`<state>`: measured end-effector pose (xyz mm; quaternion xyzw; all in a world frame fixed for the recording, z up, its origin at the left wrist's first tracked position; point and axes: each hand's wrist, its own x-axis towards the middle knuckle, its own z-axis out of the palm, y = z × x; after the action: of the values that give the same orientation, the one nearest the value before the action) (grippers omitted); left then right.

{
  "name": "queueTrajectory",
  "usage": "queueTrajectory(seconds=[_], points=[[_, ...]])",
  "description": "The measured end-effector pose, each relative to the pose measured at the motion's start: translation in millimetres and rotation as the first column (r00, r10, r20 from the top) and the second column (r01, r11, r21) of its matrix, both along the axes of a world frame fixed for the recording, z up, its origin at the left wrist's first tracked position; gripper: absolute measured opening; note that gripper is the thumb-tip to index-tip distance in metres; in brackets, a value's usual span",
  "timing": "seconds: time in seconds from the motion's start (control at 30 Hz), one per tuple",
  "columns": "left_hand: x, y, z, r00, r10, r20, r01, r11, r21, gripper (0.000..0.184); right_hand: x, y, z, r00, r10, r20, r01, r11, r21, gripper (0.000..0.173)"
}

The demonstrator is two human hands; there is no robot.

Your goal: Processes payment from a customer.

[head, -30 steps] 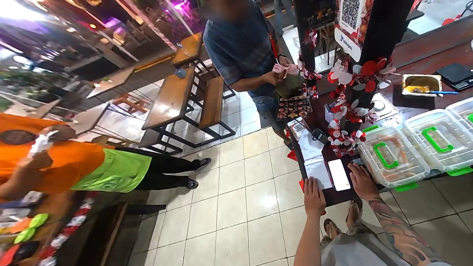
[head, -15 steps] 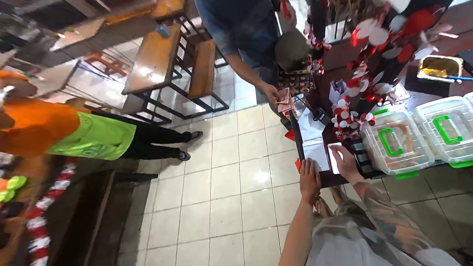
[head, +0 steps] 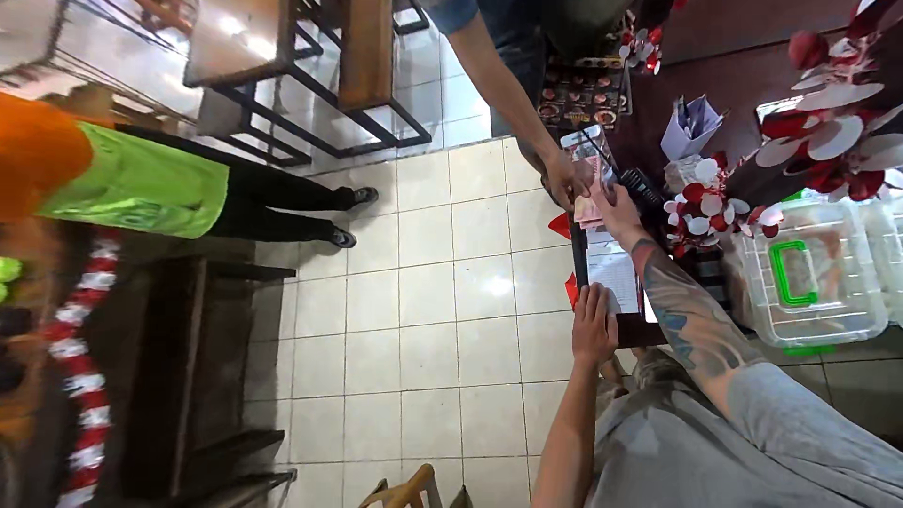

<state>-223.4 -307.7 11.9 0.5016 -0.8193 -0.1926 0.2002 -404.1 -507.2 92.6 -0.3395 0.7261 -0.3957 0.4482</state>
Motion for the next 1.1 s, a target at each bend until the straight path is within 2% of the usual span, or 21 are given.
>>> queueTrajectory(seconds=[0.2,0.3,0.4,0.47,0.53,0.6,0.67,0.7,0.77,0.83,0.87,0.9,0.97,1.03,1.1], points=[[2,-3,4,0.999,0.0,-0.049,0.001,1.0,0.031,0.053,-5,-4,2,0.996,-0.023,-0.085,0.016,0.997,-0.079,0.043],[8,0,9,0.973,0.053,-0.223,-0.04,0.997,0.063,0.054,-2,14,5,0.99,-0.095,-0.106,0.079,0.986,-0.148,0.039],[8,0,29,0.89,0.204,-0.407,-0.183,0.979,0.09,0.055,6,57,17,0.986,-0.162,-0.034,0.146,0.948,-0.281,0.038],[1,1,60,0.75,0.353,-0.559,-0.267,0.935,0.232,0.057,13,102,30,0.997,-0.071,-0.016,0.062,0.945,-0.322,0.035],[-10,3,98,0.565,0.47,-0.678,-0.218,0.878,0.427,0.07,19,148,38,0.981,0.125,-0.147,-0.174,0.902,-0.395,0.03],[-24,5,126,0.426,0.586,-0.689,-0.109,0.789,0.605,0.084,23,177,31,0.885,0.253,-0.39,-0.429,0.768,-0.475,0.025],[-36,7,130,0.316,0.699,-0.641,-0.075,0.692,0.718,0.072,26,198,24,0.798,0.377,-0.47,-0.587,0.661,-0.467,0.023],[-36,9,126,0.255,0.735,-0.628,-0.047,0.658,0.752,0.064,25,204,24,0.756,0.472,-0.453,-0.649,0.633,-0.423,0.019],[-32,11,115,0.099,0.768,-0.633,0.021,0.635,0.772,0.047,20,208,27,0.695,0.643,-0.321,-0.718,0.606,-0.342,0.029],[-24,11,107,-0.023,0.798,-0.602,0.113,0.6,0.792,0.04,9,204,31,0.718,0.696,-0.021,-0.667,0.678,-0.308,0.039],[-20,14,105,-0.051,0.819,-0.571,0.139,0.572,0.808,0.037,5,204,32,0.757,0.638,0.144,-0.585,0.759,-0.285,0.035],[-19,17,104,-0.054,0.844,-0.533,0.135,0.535,0.834,0.035,3,205,30,0.788,0.547,0.282,-0.498,0.836,-0.231,0.033],[-18,23,104,0.002,0.875,-0.485,0.07,0.483,0.873,0.03,3,203,26,0.813,0.428,0.394,-0.419,0.901,-0.114,0.048],[-21,28,102,0.127,0.878,-0.461,-0.066,0.471,0.88,0.032,6,201,20,0.814,0.379,0.44,-0.41,0.912,-0.028,0.062],[-24,34,99,0.263,0.844,-0.467,-0.187,0.52,0.834,0.038,9,200,15,0.811,0.367,0.456,-0.411,0.912,-0.003,0.057]])
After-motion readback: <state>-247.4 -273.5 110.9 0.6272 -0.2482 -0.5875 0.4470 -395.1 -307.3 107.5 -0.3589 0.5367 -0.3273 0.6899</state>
